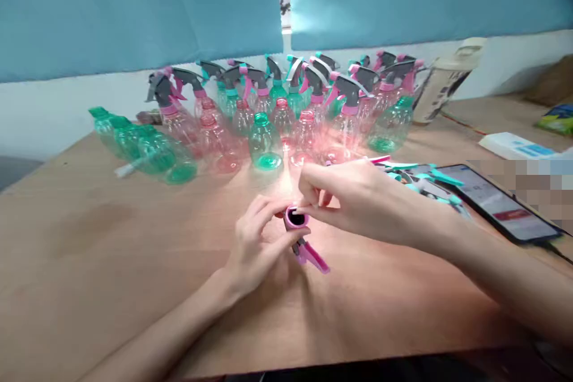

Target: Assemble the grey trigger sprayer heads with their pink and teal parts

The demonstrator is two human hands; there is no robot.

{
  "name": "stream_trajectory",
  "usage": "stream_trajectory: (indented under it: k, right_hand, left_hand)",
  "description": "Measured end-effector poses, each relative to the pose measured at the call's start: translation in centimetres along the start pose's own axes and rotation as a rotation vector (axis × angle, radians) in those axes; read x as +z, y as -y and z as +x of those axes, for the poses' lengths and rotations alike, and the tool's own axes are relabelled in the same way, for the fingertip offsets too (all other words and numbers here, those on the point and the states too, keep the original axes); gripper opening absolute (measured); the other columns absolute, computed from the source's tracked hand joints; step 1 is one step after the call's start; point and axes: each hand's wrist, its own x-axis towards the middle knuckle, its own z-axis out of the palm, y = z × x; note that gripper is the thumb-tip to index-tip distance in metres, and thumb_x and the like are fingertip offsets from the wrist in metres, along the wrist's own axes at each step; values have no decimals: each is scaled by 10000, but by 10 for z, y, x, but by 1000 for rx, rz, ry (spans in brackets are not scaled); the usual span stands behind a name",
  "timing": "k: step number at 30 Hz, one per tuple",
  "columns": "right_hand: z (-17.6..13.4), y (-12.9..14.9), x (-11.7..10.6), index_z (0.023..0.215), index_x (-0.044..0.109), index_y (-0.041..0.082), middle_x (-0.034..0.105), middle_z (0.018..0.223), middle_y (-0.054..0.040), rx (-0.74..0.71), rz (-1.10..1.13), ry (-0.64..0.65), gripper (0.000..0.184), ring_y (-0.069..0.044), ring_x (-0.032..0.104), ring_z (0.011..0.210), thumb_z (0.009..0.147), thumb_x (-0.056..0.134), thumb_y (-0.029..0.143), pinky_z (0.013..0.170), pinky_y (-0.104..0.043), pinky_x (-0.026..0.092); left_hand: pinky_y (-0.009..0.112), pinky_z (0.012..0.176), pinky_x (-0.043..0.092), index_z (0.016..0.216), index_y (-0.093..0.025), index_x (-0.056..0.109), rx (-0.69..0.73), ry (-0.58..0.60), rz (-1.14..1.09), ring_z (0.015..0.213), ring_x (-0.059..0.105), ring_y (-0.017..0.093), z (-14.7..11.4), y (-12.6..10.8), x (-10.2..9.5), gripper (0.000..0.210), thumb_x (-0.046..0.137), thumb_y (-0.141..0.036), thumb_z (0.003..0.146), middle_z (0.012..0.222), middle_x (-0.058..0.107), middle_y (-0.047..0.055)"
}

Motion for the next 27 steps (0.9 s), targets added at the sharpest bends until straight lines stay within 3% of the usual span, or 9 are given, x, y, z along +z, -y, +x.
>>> stream_trajectory:
  k: [4,10,16,22,27]
  right_hand:
    - [1,1,1,709,528,151,528,612,41,-23,84,43,127,-66,442,535,810,570,87,490,-185,301]
    - [2,-8,-11,838,605,194,660,726,58,126,285,266,44,-57,565,610,844,584,156,514,-153,352]
    - [3,-13,-10,827,579,190,637,739,55,158,225,196,74,-67,571,664,799,608,127,551,-163,375]
    - [3,-10,-6,858,559,183,591,712,58,113,180,293,103,-62,504,614,809,576,95,523,-179,337]
    - [1,-8,-5,911,541,176,598,808,47,89,186,302,97,-62,499,667,832,578,134,550,-177,357]
  left_hand:
    - [249,680,420,907,-191,655,-5,-12,4,751,524,135,-1,-3,-2,163,741,-208,770,829,604,-8]
    - [258,673,435,933,-200,652,21,-29,21,744,536,140,-1,-3,0,206,756,-229,756,822,616,-7]
    - [269,672,450,1033,-198,634,75,-28,15,760,553,152,-3,-1,2,287,744,-222,768,840,635,10]
    - [276,676,457,999,-181,635,81,-25,19,766,560,156,-3,1,2,263,747,-218,764,829,630,15]
    - [283,663,465,1007,-187,636,89,-37,15,753,572,159,-3,1,3,262,739,-232,770,823,628,14]
